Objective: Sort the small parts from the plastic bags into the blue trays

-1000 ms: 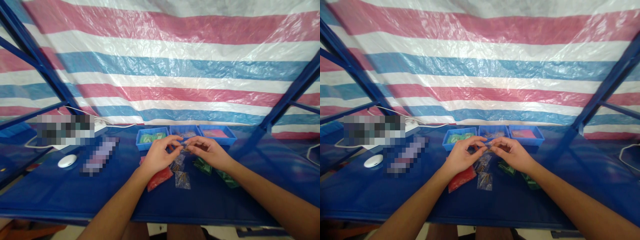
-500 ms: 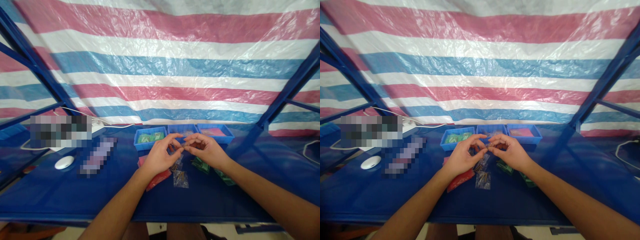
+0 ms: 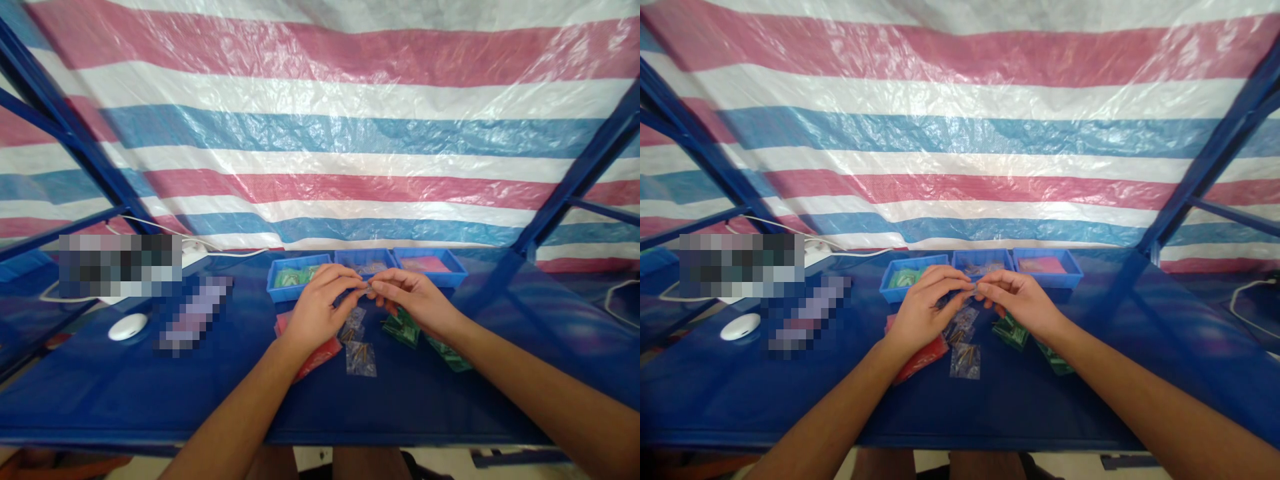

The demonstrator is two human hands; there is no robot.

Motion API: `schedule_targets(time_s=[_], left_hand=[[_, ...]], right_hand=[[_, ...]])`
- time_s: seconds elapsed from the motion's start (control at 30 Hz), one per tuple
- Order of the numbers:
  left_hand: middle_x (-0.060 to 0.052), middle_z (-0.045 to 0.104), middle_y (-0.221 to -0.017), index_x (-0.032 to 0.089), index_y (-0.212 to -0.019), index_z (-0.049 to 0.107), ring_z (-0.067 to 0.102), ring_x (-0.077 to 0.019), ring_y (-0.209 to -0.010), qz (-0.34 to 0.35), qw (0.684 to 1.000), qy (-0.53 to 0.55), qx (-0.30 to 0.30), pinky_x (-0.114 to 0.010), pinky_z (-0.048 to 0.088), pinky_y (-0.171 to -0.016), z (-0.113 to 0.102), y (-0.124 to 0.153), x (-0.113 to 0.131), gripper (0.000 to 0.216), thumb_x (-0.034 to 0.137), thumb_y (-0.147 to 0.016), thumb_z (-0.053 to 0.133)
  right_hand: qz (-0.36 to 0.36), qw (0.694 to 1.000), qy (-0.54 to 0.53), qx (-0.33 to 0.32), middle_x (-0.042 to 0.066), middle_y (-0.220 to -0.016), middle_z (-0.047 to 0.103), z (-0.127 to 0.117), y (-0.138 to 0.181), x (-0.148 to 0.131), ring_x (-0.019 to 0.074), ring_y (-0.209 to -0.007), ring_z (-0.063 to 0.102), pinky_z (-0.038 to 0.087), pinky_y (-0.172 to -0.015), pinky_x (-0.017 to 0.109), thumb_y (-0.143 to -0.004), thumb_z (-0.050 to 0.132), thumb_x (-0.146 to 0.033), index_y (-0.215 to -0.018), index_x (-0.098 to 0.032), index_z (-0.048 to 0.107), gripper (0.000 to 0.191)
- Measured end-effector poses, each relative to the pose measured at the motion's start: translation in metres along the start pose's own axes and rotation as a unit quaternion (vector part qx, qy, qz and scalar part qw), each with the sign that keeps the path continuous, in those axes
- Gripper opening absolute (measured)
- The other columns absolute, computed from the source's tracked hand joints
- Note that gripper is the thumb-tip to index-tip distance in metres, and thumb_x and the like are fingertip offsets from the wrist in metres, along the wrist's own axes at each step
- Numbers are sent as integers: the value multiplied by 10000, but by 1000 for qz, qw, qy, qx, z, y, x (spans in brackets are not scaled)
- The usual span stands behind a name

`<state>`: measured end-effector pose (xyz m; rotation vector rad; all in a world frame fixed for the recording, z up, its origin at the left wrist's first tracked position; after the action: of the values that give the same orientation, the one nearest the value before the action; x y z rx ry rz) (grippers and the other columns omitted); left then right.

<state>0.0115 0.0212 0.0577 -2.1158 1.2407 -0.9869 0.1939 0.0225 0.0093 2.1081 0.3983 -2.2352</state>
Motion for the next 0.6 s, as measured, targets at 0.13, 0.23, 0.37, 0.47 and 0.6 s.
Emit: schedule_targets(time_s=[0.13,0.23,0.37,0.47,0.6], left_hand=[[-69,775,-1040,204,-1064,738,702,-215,-1018,-49,998,26,13,-382,543,-963,-2,0,-1,119,247,-1015,639],[-63,771,-1048,215,-1127,733,713,-204,-967,-84,996,32,7,-356,569,-915,-1,2,-3,156,273,-1011,647],[-109,700,-1278,229,-1334,663,688,-236,-1112,-79,996,22,18,-378,587,-940,-1,3,-1,383,296,-961,716],[-117,638,-1402,257,-1342,686,619,-277,-1284,-45,999,-1,17,-444,538,-1077,-1,1,3,438,320,-919,777],[-102,694,-1257,249,-1237,754,645,-265,-1202,-26,1000,-11,-1,-428,537,-1052,3,3,2,385,377,-881,823]], right_hand=[[5,999,32,-16,25,-831,751,5,1,-3,118,-608,580,405,-519,248,-808,878,-471,-1100,-211,775,405],[6,999,52,-6,25,-780,736,5,1,-3,117,-597,590,403,-508,239,-823,852,-522,-1013,-192,772,389],[43,999,6,7,-8,-670,668,2,1,2,84,-479,515,317,-415,210,-867,797,-572,-861,-190,692,396],[80,996,-45,-2,-42,-572,584,2,2,6,50,-394,386,217,-370,198,-870,796,-574,-774,-187,629,432],[90,994,-62,14,-44,-597,622,2,3,8,37,-386,369,189,-360,178,-788,881,-536,-799,-194,616,433]])
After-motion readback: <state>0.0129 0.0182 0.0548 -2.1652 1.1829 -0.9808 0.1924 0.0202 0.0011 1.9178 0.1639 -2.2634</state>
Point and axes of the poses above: each hand's wrist, its own y-axis away from the middle knuckle, its own z-axis out of the palm, x = y × z, the point moved 6 cm from there along -y, towards the middle knuckle
